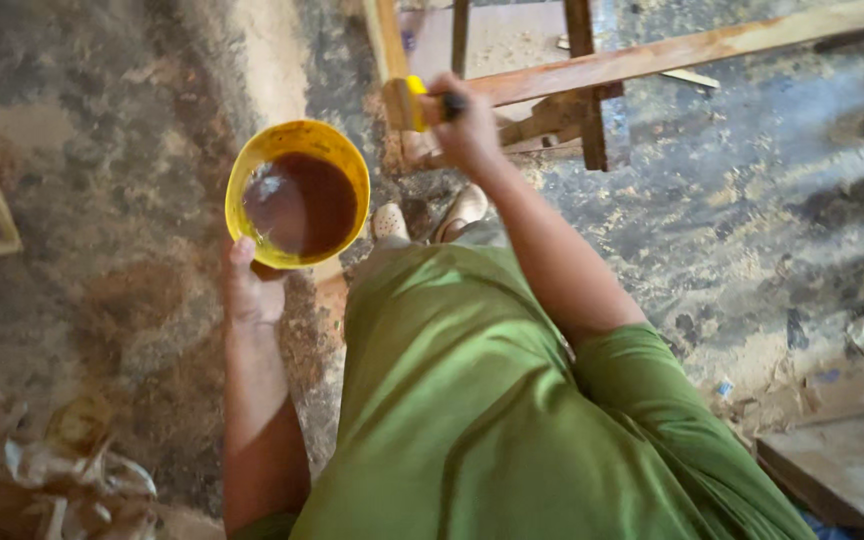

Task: The person applies a dark wood stain to a rectangular wooden frame using a paintbrush. They dip the brush into a yellow container and systematically coat the frame's beams, moving around the structure to cover different sections.

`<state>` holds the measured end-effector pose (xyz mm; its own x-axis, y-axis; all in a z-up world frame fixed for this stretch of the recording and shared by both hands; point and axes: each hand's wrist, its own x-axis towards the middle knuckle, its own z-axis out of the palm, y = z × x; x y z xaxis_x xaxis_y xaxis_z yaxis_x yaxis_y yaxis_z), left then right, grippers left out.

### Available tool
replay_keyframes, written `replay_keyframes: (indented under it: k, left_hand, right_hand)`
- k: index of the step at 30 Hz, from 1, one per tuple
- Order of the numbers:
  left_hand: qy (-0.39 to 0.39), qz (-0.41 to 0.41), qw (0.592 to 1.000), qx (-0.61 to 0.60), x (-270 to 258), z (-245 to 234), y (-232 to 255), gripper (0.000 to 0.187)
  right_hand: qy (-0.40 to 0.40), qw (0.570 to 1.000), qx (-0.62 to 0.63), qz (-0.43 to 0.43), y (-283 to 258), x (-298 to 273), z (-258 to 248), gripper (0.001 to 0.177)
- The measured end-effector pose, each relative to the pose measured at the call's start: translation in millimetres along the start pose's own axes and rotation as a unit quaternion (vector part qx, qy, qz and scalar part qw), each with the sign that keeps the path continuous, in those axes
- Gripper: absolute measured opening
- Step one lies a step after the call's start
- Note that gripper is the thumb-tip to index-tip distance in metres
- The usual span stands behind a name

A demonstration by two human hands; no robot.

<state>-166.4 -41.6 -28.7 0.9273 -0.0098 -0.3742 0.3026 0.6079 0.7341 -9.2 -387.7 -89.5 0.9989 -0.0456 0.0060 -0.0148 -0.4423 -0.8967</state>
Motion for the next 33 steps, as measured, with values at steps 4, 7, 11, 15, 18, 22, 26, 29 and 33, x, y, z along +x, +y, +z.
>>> replay_keyframes:
  k: [4,7,11,15,18,22,26,29,33]
  left_hand:
    - [-0.011,-0.041,0.999,-0.023,13.7,13.1,-7.7,0.083]
    - [-0.018,-0.089,0.996,-0.013,27.3,36.0,-14.7,0.086]
    - [-0.089,-0.094,0.992,-0.001,44.7,93.2,-20.0,0.092]
    - [-0.142,-0.106,0.984,0.036,63.3,160.0,-32.0,0.098]
    - [-0.167,-0.106,0.98,0.04,77.3,207.3,-54.1,0.099]
    - [-0.173,-0.128,0.977,0.005,92.6,268.7,-97.0,0.097]
    - [-0.161,-0.119,0.98,-0.008,101.0,330.5,-143.3,0.093]
    - [-0.14,-0.1,0.985,0.011,108.9,373.3,-176.6,0.091]
    - [-0.13,-0.055,0.987,0.083,127.9,417.7,-214.8,0.09]
  right_hand:
    - [0.153,0.983,-0.036,-0.092,82.5,-2.7,-108.9,0.003]
    - [0.282,0.95,-0.067,-0.113,132.7,-4.4,-197.8,0.016]
    - [0.251,0.967,-0.03,-0.024,153.3,-9.0,-276.0,0.018]
    - [0.262,0.958,-0.114,0.004,162.8,-8.2,-323.7,0.018]
    - [0.269,0.948,-0.153,-0.071,183.4,-0.5,-370.9,0.012]
    - [0.285,0.936,-0.192,-0.08,217.3,12.6,-449.1,0.015]
    - [0.292,0.924,-0.236,-0.07,224.1,18.8,-517.3,0.015]
    - [0.293,0.942,-0.149,-0.062,194.4,30.8,-553.1,0.017]
    - [0.241,0.948,0.177,-0.108,129.0,2.5,-558.1,0.007]
